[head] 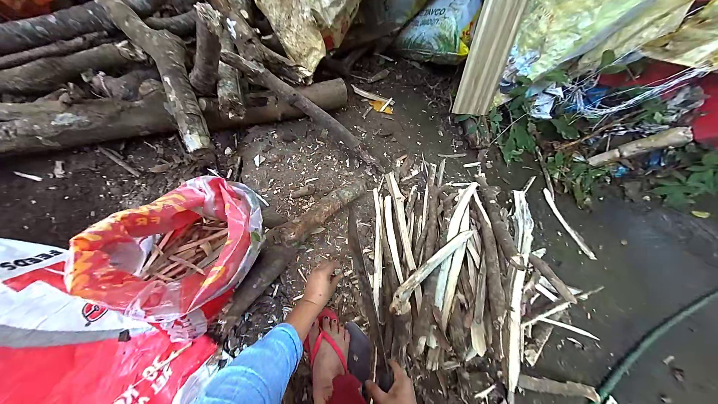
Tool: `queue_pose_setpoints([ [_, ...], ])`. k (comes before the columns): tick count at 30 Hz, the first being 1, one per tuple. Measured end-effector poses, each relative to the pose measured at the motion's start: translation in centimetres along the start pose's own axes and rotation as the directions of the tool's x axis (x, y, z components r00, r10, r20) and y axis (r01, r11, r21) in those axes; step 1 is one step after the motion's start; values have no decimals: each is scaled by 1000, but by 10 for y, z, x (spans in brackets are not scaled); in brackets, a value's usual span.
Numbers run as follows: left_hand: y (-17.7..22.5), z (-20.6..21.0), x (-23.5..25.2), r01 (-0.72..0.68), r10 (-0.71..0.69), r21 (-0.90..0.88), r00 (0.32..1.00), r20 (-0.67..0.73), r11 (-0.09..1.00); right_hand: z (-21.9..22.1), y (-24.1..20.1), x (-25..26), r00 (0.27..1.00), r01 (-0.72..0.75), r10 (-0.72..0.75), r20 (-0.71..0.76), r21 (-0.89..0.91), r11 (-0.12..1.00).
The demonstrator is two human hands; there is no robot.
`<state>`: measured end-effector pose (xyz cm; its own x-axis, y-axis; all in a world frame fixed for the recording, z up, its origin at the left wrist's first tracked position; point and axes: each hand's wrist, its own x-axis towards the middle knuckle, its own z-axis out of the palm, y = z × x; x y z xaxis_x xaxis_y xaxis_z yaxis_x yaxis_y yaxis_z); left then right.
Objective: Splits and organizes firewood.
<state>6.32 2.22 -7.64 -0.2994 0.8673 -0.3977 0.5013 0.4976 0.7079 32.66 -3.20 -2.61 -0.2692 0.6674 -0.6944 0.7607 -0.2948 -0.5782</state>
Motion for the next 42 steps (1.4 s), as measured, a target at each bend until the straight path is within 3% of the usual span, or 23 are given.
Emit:
queue_pose_setpoints([
  [9,4,6,6,-62,59,69,997,46,996,-3,0,-10,997,-52,56,58,-79,996],
  [14,5,-1,4,87,-88,-176,996,4,980,-9,-2,-13,998,-47,51,47,-72,996],
  [16,-5,-9,2,119,-125,-195,992,-20,974,-10,0,-13,997,-58,60,38,-53,997],
  [21,-34,-37,-16,71,-69,-32,997,39,997,-8,17,-6,1000,-27,27,-14,-29,999],
  [25,-24,-44,-15,140,-143,56,989,49,989,-7,22,-4,998,-59,58,-17,-32,998],
  [28,-10,-33,-1,184,-243,267,948,207,946,-6,22,-2,998,-69,69,-9,-41,997],
  [31,-4,-17,8,133,-279,446,918,281,885,-6,18,-4,997,-73,73,2,-44,996],
  [33,3,-21,8,110,-225,383,937,268,917,-7,16,-6,998,-58,58,2,-44,997],
  [36,11,-31,4,15,-25,65,989,148,998,-10,13,-8,999,-31,32,4,-27,999],
  [38,10,-29,3,-73,76,-122,997,17,990,-12,8,-9,1000,-9,9,-2,-30,1000],
  [42,0,-15,11,-85,71,-228,995,-71,970,-15,-5,-8,1000,28,-28,-2,-72,997],
])
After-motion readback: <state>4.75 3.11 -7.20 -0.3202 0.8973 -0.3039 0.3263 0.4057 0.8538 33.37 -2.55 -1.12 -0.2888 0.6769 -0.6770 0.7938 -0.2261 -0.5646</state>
